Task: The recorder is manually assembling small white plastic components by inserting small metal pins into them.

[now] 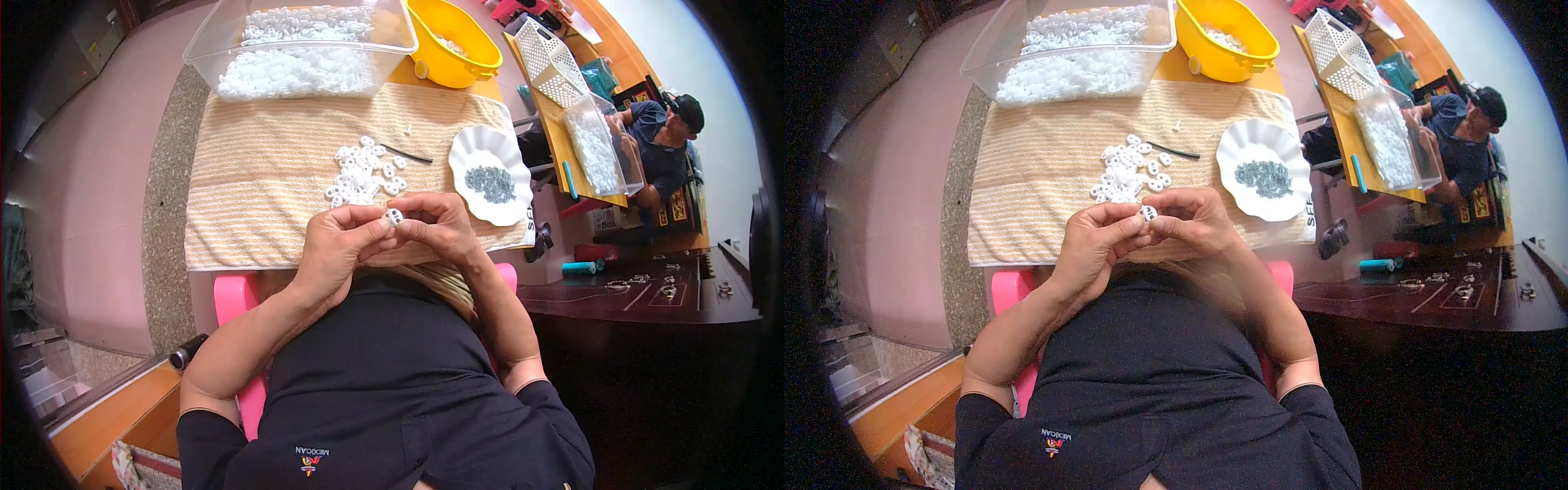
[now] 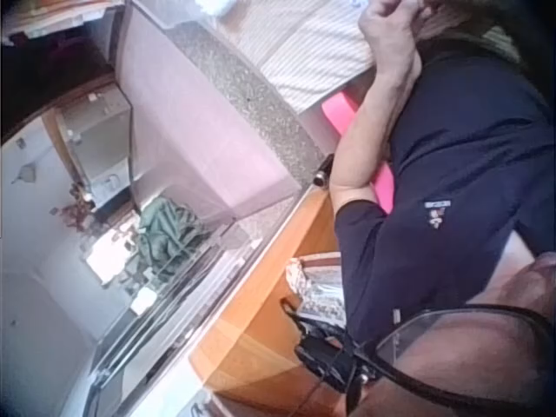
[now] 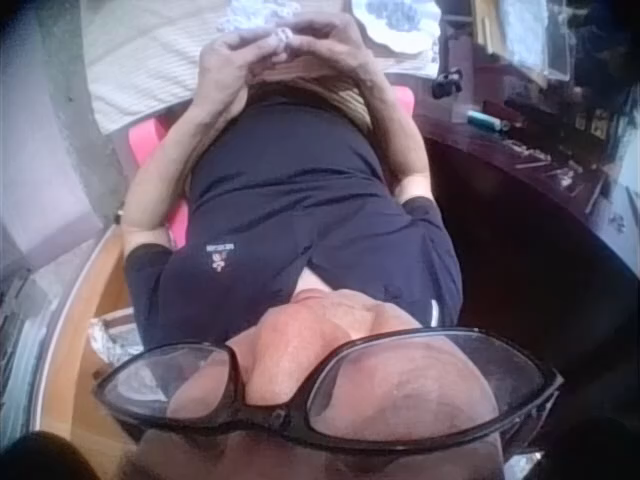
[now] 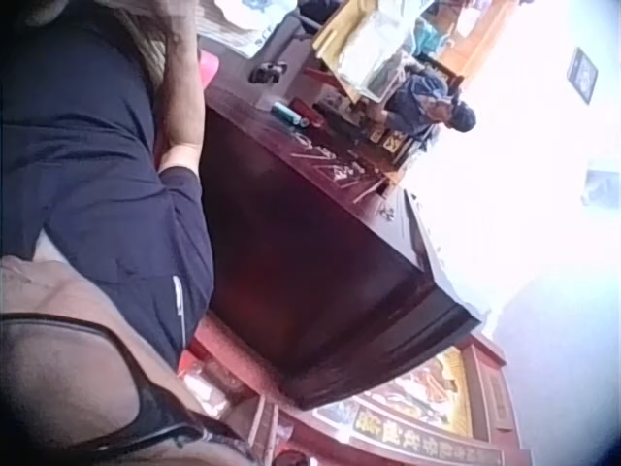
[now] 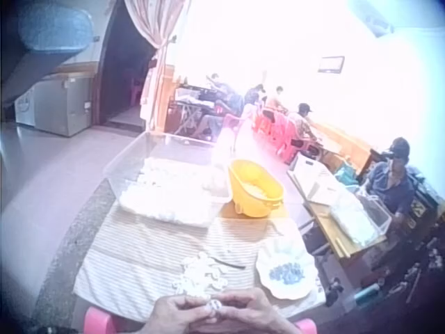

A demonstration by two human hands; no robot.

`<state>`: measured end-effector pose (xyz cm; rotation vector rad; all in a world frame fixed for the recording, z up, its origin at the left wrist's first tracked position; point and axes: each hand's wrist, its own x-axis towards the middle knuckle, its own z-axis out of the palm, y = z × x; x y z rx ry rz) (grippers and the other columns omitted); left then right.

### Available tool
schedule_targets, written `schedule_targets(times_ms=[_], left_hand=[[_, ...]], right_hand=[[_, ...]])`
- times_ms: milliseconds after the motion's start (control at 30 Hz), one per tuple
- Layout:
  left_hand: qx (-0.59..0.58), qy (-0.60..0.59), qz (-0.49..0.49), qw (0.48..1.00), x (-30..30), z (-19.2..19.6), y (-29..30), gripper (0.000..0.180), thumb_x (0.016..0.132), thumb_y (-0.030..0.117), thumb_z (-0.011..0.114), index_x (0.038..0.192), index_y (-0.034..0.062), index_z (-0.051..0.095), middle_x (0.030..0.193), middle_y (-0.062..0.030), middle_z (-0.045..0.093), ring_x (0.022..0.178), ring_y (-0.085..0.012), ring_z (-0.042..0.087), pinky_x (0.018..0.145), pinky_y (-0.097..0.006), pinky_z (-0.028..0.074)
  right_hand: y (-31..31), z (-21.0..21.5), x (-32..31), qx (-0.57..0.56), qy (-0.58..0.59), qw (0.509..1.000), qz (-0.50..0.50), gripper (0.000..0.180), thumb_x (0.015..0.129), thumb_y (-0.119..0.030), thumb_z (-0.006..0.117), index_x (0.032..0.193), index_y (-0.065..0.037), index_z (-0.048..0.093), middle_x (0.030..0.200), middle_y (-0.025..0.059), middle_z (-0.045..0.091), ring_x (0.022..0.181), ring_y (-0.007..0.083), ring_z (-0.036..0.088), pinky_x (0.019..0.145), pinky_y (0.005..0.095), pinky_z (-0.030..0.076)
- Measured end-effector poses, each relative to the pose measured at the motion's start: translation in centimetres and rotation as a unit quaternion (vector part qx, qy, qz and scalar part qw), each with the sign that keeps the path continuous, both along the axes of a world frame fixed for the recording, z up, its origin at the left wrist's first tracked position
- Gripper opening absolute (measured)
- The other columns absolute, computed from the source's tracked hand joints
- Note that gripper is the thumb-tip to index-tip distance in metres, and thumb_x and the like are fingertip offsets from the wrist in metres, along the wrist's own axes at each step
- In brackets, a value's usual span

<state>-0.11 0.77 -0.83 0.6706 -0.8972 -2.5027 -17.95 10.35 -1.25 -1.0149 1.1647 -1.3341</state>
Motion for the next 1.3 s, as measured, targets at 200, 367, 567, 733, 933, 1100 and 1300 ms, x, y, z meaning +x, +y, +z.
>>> schedule_targets(times_ms=[200,367,567,733,933,1100,1300], left_hand=[[0.006,0.009,0.000,1.000,0.0,0.5,0.1,0.017,0.087,0.004,0.066,0.102,-0.0042,0.064,0.089,-0.0093,0.068,0.078,-0.0136,0.066,0.074,-0.023,0.056],[0.009,0.018,-0.013,1.000,0.0,0.3,-0.2,0.017,0.088,0.004,0.066,0.103,-0.0038,0.064,0.090,-0.0096,0.068,0.078,-0.0140,0.066,0.075,-0.024,0.057],[0.044,0.039,-0.028,0.998,-0.1,0.2,-0.6,0.017,0.088,0.005,0.066,0.103,-0.0019,0.063,0.091,-0.0096,0.068,0.080,-0.0154,0.067,0.076,-0.026,0.057],[0.065,0.058,-0.039,0.995,-0.2,-0.1,-0.7,0.014,0.087,0.004,0.066,0.100,0.0007,0.063,0.093,-0.0088,0.068,0.081,-0.0155,0.067,0.077,-0.027,0.058],[0.068,0.067,-0.056,0.994,0.0,0.1,-0.8,0.012,0.087,0.004,0.067,0.098,0.0027,0.062,0.093,-0.0074,0.067,0.081,-0.0151,0.067,0.076,-0.027,0.059],[0.072,0.071,-0.059,0.993,0.1,0.3,-0.8,0.010,0.087,0.004,0.067,0.095,0.0032,0.061,0.091,-0.0073,0.067,0.080,-0.0149,0.067,0.076,-0.027,0.059],[0.073,0.089,-0.080,0.990,0.2,0.4,-0.9,0.009,0.086,0.006,0.068,0.090,0.0034,0.060,0.088,-0.0069,0.067,0.077,-0.0144,0.067,0.074,-0.026,0.059]], right_hand=[[0.1,0.2,0.5,0.000,-0.012,0.999,-0.032,0.028,0.086,0.000,0.067,0.112,0.008,0.061,0.099,0.0127,0.066,0.083,0.0179,0.067,0.072,0.0298,0.058],[0.1,0.3,0.7,0.007,-0.020,0.999,-0.039,0.028,0.085,-0.001,0.067,0.111,0.008,0.061,0.098,0.0125,0.067,0.082,0.0178,0.067,0.071,0.0290,0.058],[0.0,0.7,0.9,0.006,-0.044,0.998,-0.053,0.028,0.086,-0.002,0.067,0.112,0.007,0.062,0.092,0.0114,0.068,0.077,0.0169,0.067,0.069,0.0281,0.058],[0.1,0.6,0.9,-0.018,-0.069,0.996,-0.047,0.030,0.085,-0.003,0.068,0.112,0.006,0.061,0.102,0.0112,0.066,0.086,0.0165,0.066,0.074,0.0273,0.056],[0.0,0.7,1.2,-0.043,-0.111,0.992,-0.031,0.028,0.084,-0.001,0.068,0.110,0.006,0.062,0.103,0.0100,0.061,0.092,0.0159,0.062,0.078,0.0263,0.052],[-0.1,0.6,1.4,-0.071,-0.115,0.991,-0.024,0.028,0.083,-0.003,0.070,0.109,0.005,0.063,0.099,0.0090,0.060,0.089,0.0145,0.059,0.077,0.0257,0.049],[0.0,0.8,1.6,-0.102,-0.078,0.991,-0.027,0.028,0.082,-0.003,0.071,0.109,0.004,0.064,0.094,0.0078,0.058,0.086,0.0132,0.056,0.074,0.0241,0.046]])
